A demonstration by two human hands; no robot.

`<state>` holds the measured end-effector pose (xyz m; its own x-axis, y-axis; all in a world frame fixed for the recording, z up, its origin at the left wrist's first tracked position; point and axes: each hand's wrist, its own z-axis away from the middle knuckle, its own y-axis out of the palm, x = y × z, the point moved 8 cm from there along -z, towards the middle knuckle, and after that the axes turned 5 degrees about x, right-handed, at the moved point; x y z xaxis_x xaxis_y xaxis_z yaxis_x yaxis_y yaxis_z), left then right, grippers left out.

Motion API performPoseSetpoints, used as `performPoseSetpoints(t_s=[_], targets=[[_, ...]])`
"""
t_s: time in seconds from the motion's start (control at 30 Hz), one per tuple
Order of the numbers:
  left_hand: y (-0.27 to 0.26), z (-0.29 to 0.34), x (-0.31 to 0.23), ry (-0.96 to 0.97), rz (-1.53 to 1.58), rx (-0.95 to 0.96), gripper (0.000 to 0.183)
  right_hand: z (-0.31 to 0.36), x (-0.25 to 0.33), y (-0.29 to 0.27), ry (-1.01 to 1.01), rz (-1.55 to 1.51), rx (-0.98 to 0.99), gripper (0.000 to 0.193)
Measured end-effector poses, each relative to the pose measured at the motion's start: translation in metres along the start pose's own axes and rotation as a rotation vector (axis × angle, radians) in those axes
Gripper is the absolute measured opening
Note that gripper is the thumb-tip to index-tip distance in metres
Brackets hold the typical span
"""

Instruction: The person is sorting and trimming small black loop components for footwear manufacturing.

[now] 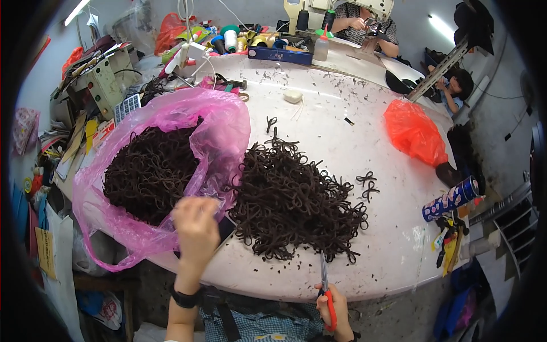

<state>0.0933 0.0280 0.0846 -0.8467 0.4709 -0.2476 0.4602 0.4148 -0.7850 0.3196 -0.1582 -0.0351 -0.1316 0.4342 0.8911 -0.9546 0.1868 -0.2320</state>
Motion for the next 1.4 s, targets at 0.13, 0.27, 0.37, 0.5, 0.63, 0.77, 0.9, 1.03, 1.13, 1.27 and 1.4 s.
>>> performPoseSetpoints(t_s=[0.13,0.27,0.37,0.5,0.63,0.77,0.9,1.03,1.13,1.27,1.4], targets=[[0.056,0.037,-0.047,0.120,0.299,0.196,0.016,-0.001,-0.011,-0.003,-0.007,-0.007,-0.006,0.061],[0.087,0.059,-0.064,0.004,0.478,0.248,0.016,-0.003,-0.016,-0.003,-0.069,0.082,0.017,0.062],[0.106,0.063,-0.055,-0.130,0.416,0.319,0.015,-0.001,-0.001,0.000,-0.057,0.066,0.004,0.061],[0.101,0.060,-0.047,-0.164,0.560,0.352,0.016,0.000,0.003,0.000,-0.037,0.042,-0.005,0.060],[0.065,0.048,-0.039,-0.259,0.782,0.246,0.014,0.001,0.001,0.000,-0.033,0.054,0.006,0.060],[0.082,0.051,-0.026,-0.332,0.857,0.310,0.011,0.001,0.003,0.001,-0.091,0.079,-0.017,0.058],[0.091,0.057,-0.024,-0.459,1.044,0.353,0.024,0.002,-0.001,0.002,-0.102,0.096,-0.014,0.055],[0.116,0.067,-0.027,-0.518,1.321,0.487,0.028,0.003,-0.002,0.003,-0.102,0.110,-0.016,0.056],[0.126,0.076,-0.027,-0.579,1.354,0.553,0.026,0.002,-0.002,0.004,-0.095,0.095,-0.005,0.057],[0.112,0.066,-0.039,-0.358,1.058,0.506,0.022,0.003,0.000,0.003,-0.075,0.091,0.012,0.059],[0.085,0.051,-0.057,-0.047,0.673,0.266,0.020,0.003,-0.002,0.001,-0.073,0.084,-0.004,0.056]])
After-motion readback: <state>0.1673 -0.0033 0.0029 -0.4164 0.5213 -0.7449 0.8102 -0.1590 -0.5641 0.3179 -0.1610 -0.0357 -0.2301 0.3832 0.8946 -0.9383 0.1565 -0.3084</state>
